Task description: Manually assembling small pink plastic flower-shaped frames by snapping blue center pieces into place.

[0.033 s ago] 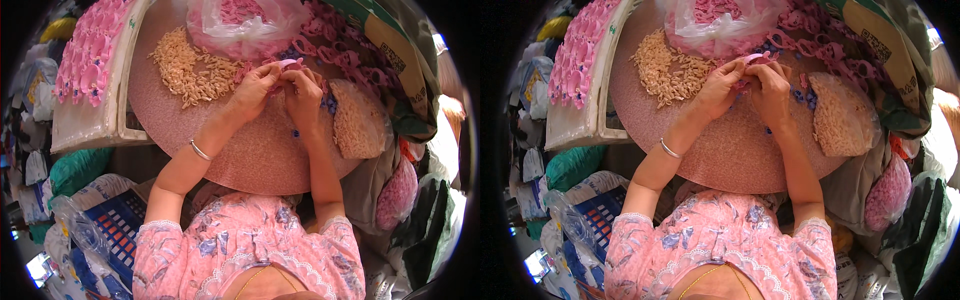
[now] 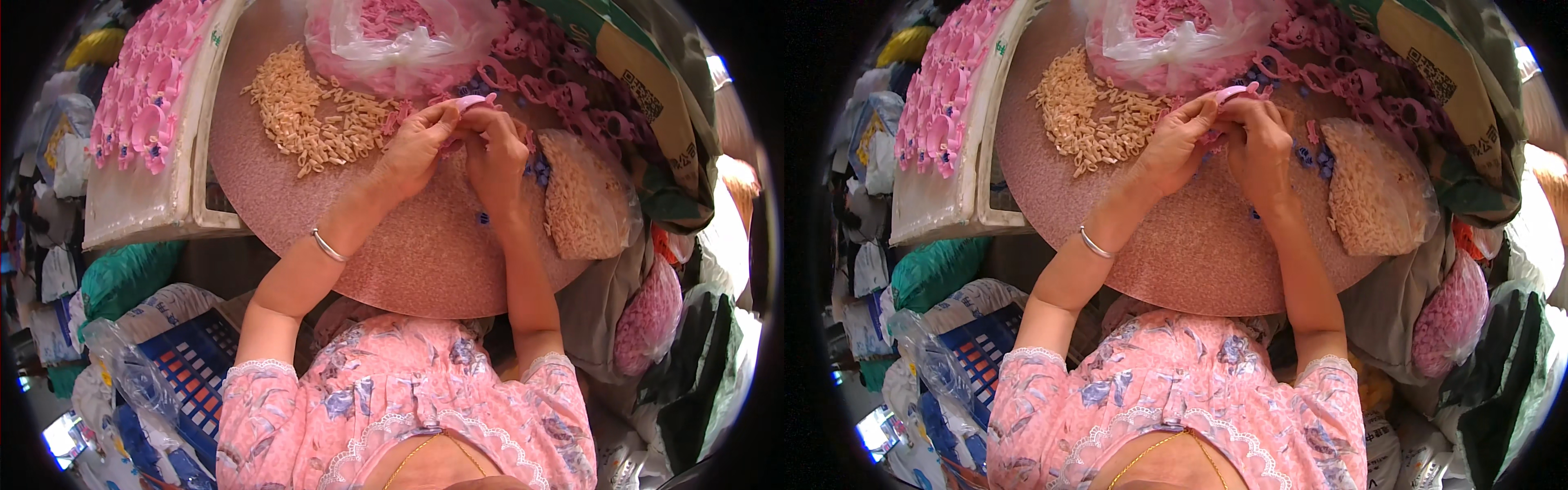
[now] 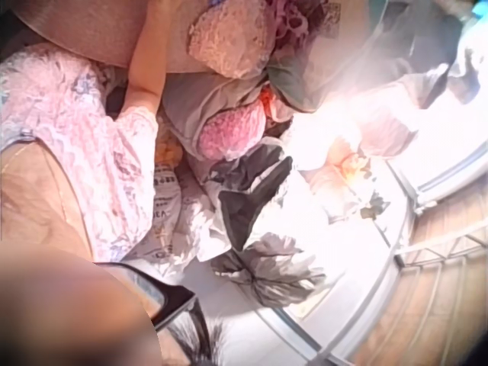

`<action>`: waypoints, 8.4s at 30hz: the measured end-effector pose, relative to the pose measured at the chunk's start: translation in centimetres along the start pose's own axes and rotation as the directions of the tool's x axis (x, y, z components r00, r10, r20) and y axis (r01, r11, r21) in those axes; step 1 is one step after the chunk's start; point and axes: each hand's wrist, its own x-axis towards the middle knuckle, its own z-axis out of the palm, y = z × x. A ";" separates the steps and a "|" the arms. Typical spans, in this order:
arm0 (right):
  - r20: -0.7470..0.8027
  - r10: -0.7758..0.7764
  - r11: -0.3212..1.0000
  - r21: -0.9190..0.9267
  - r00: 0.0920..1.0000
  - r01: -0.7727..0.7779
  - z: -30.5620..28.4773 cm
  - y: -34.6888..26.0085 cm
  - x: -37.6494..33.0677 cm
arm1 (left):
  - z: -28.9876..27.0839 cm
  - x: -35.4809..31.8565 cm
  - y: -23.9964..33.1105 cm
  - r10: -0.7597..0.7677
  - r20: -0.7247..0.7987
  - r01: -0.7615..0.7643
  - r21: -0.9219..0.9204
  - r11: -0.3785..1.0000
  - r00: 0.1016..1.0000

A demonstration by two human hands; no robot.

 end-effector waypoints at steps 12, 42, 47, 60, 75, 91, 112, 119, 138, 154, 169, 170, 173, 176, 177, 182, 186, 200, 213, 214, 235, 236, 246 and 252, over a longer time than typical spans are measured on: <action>0.482 0.482 0.868 -0.376 0.732 -0.324 -9.8 4.2 1.8 | -1.2 0.6 2.0 -0.131 -0.179 0.081 -0.263 0.961 0.975; 0.465 0.256 0.946 -0.302 0.847 -0.119 -5.8 3.0 0.9 | -2.1 1.0 0.9 -0.181 -0.125 0.126 -0.358 0.925 0.975; 0.145 0.341 0.862 0.345 0.929 -0.371 -3.1 -0.1 1.0 | -1.0 0.9 -0.4 -0.088 -0.133 0.041 -0.325 0.945 0.987; -0.079 0.207 0.976 -0.056 0.975 -0.211 -1.1 -1.8 0.5 | 0.4 0.8 -1.5 0.227 -0.065 -0.232 -0.080 0.969 0.972; 0.054 0.506 0.790 0.373 0.861 -0.487 -1.3 -0.4 0.7 | 0.3 0.8 -1.9 0.156 -0.123 -0.183 -0.253 0.950 0.980; 0.240 0.562 0.514 0.648 0.792 -0.562 -1.9 2.7 0.8 | 0.5 0.1 -0.2 0.022 -0.017 -0.026 -0.279 0.960 1.000; 0.285 0.196 0.967 0.103 0.938 -0.233 -2.0 0.0 0.6 | -0.6 1.0 -1.8 -0.019 -0.174 -0.030 -0.273 0.962 0.985; 0.358 -0.087 0.987 -0.097 0.930 0.130 -2.1 0.4 0.5 | -0.2 0.7 -0.9 -0.088 -0.291 -0.032 -0.386 0.922 0.953; -0.102 -0.113 0.986 -0.135 0.988 0.099 -0.9 0.2 0.7 | 0.8 0.4 -1.3 0.008 -0.251 -0.110 -0.394 0.913 0.968; -0.060 -0.037 0.987 -0.160 0.997 0.027 -0.8 -0.5 0.3 | 0.9 0.3 -1.5 0.044 -0.352 -0.187 -0.383 0.905 0.935; -0.056 -0.006 0.991 -0.135 0.998 -0.002 -0.6 0.3 0.3 | 0.1 0.8 -2.4 0.233 -0.256 -0.293 -0.229 0.928 0.938; -0.052 -0.130 0.963 -0.245 0.990 0.114 -0.6 0.5 0.3 | 0.2 0.8 -2.4 0.232 -0.255 -0.292 -0.229 0.929 0.939; -0.036 -0.225 0.927 -0.316 0.974 0.202 -0.6 0.1 0.4 | 0.3 0.7 -2.4 0.227 -0.262 -0.272 -0.150 0.950 0.938; -0.094 0.145 0.989 -0.023 0.985 -0.148 -0.3 -0.7 0.2 | 0.2 0.6 -2.4 0.272 -0.224 -0.311 -0.160 0.937 0.936; -0.094 0.145 0.989 -0.023 0.985 -0.148 -0.4 -0.8 0.2 | 0.3 0.6 -2.4 0.258 -0.213 -0.294 -0.162 0.942 0.942; -0.076 0.283 0.956 0.108 0.956 -0.274 -0.7 0.0 0.3 | 0.4 0.4 -2.4 0.274 -0.167 -0.298 -0.146 0.943 0.947; 0.022 0.494 0.800 0.381 0.869 -0.464 -0.9 -0.3 0.3 | 0.2 0.4 -2.2 0.286 -0.131 -0.298 -0.089 0.950 0.949; 0.300 0.658 0.318 0.721 0.690 -0.616 -1.2 2.0 1.1 | -0.1 0.3 -1.1 0.243 -0.167 -0.149 0.437 0.887 0.956; 0.192 0.558 0.438 0.757 0.807 -0.484 -1.7 1.5 1.0 | 0.9 -0.2 -1.5 0.567 0.188 -0.189 0.980 -0.059 0.802; 0.030 0.508 0.687 0.589 0.861 -0.426 -2.2 1.8 1.3 | 0.8 -0.4 -1.1 0.479 -0.026 -0.074 0.979 0.189 0.877; 0.122 0.559 0.817 0.092 0.820 -0.570 -2.9 3.4 1.1 | -3.5 1.1 2.6 -0.086 -0.055 0.066 -0.291 0.954 0.995; 0.256 0.594 0.661 0.385 0.762 -0.645 -2.9 3.3 1.2 | -3.7 1.1 2.4 -0.084 -0.053 0.065 -0.289 0.955 0.995; 0.476 0.363 0.226 0.789 0.801 -0.571 -2.4 3.5 0.8 | -2.3 0.8 2.5 -0.084 -0.052 0.072 -0.197 0.978 0.995; 0.235 0.246 0.587 0.736 0.941 -0.337 -2.1 2.7 0.9 | -1.7 0.6 2.6 -0.077 -0.027 0.072 -0.146 0.987 0.997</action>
